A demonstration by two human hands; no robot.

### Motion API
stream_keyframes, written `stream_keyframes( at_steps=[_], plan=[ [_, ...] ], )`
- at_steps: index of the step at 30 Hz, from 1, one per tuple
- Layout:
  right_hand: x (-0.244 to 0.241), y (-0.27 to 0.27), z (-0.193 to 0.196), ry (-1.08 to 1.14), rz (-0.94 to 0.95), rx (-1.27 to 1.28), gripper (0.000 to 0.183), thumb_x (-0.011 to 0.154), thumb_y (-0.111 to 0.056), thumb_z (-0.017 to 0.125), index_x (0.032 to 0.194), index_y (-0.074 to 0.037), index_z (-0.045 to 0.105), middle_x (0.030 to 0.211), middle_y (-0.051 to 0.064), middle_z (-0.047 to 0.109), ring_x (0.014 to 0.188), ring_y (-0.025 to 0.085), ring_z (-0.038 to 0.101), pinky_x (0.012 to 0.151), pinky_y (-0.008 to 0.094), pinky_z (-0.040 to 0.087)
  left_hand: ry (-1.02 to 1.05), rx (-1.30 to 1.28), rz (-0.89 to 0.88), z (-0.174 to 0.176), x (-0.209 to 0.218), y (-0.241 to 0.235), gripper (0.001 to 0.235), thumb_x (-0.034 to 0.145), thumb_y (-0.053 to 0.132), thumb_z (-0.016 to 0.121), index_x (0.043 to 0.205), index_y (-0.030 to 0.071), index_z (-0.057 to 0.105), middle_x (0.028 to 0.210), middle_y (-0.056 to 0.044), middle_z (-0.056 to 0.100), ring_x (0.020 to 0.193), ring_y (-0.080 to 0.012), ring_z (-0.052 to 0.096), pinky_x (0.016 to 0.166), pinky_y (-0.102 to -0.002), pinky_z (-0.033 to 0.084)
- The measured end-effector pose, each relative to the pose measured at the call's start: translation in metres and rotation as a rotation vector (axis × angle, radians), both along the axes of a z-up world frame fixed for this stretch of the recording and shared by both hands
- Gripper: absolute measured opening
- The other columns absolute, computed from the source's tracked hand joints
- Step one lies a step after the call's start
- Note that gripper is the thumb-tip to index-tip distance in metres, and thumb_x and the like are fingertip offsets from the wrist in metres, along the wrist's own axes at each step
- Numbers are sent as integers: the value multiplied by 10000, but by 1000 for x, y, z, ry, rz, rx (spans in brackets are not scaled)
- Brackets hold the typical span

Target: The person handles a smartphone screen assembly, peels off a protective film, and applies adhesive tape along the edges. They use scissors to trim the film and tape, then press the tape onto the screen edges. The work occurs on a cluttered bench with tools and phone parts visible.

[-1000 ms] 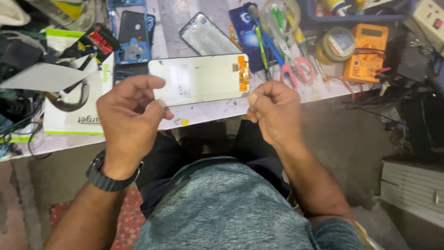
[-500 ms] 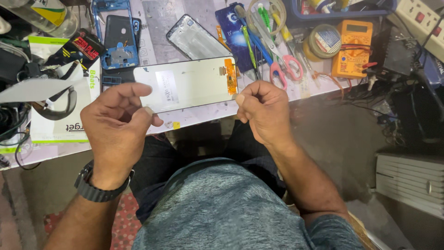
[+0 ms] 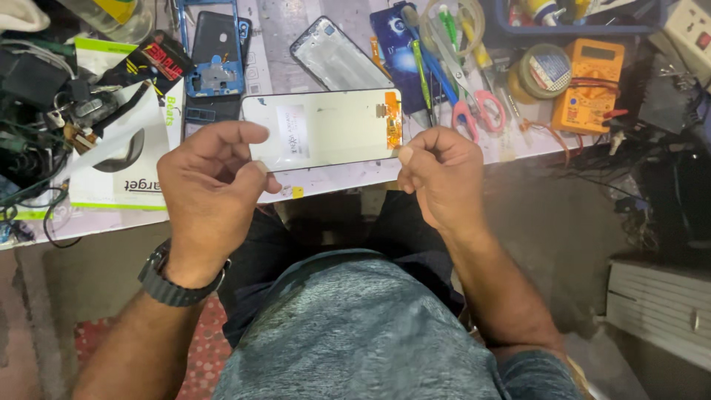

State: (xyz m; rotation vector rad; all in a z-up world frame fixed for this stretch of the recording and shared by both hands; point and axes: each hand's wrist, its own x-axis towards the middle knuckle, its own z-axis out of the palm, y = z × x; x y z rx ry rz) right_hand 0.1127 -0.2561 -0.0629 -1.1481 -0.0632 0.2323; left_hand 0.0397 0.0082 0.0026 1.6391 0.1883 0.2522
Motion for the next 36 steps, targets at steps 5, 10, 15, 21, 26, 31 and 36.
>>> stream_keyframes(
  at_steps=[5, 10, 15, 21, 26, 31, 36],
  plan=[
    [0, -1, -2, 1, 1, 19, 67, 926, 54, 682, 875, 44, 640, 690, 64, 587, 545, 134, 542, 528, 292, 469, 14, 15, 11, 0, -1, 0, 252, 903, -126, 576, 1135, -79, 662, 841, -80, 701, 712, -120, 709, 661, -242, 571],
    [0, 0, -1, 10, 0, 21, 66, 921, 58, 679, 871, 45, 638, 701, 66, 590, 550, 129, 535, 523, 292, 463, 12, 13, 8, 3, -1, 0, 254, 904, -125, 577, 1139, -78, 659, 849, -82, 701, 715, -119, 711, 660, -241, 570],
    [0, 1, -1, 6, 4, 18, 67, 928, 62, 677, 874, 48, 639, 700, 65, 583, 553, 126, 526, 526, 294, 460, 3, 26, 7, 2, -2, 1, 253, 905, -122, 579, 1140, -78, 661, 844, -83, 705, 715, -119, 711, 654, -240, 569],
    [1, 1, -1, 19, -4, 1, 69, 928, 65, 671, 870, 47, 637, 695, 65, 586, 542, 126, 530, 514, 287, 452, 1, 17, 6, 2, -3, 0, 253, 911, -118, 580, 1147, -78, 661, 854, -85, 702, 721, -120, 713, 662, -238, 573],
    [2, 1, -1, 10, 2, -1, 62, 925, 65, 667, 872, 47, 640, 689, 69, 588, 535, 126, 530, 511, 287, 454, 12, 31, 14, 3, -3, -1, 258, 903, -114, 588, 1147, -75, 661, 870, -88, 714, 721, -121, 722, 655, -235, 580],
    [2, 2, -1, -8, 1, -14, 81, 924, 65, 674, 860, 45, 628, 682, 65, 575, 531, 126, 521, 502, 287, 448, 3, 25, 21, 3, -3, 0, 255, 905, -114, 590, 1147, -74, 661, 868, -89, 710, 722, -121, 720, 650, -232, 571],
    [3, 2, -1, -10, 5, 4, 77, 929, 55, 670, 864, 43, 630, 680, 66, 573, 528, 130, 521, 502, 287, 447, -9, 20, 17, 2, -2, 0, 252, 907, -115, 590, 1145, -73, 662, 860, -87, 707, 718, -118, 714, 651, -232, 570]
  ],
)
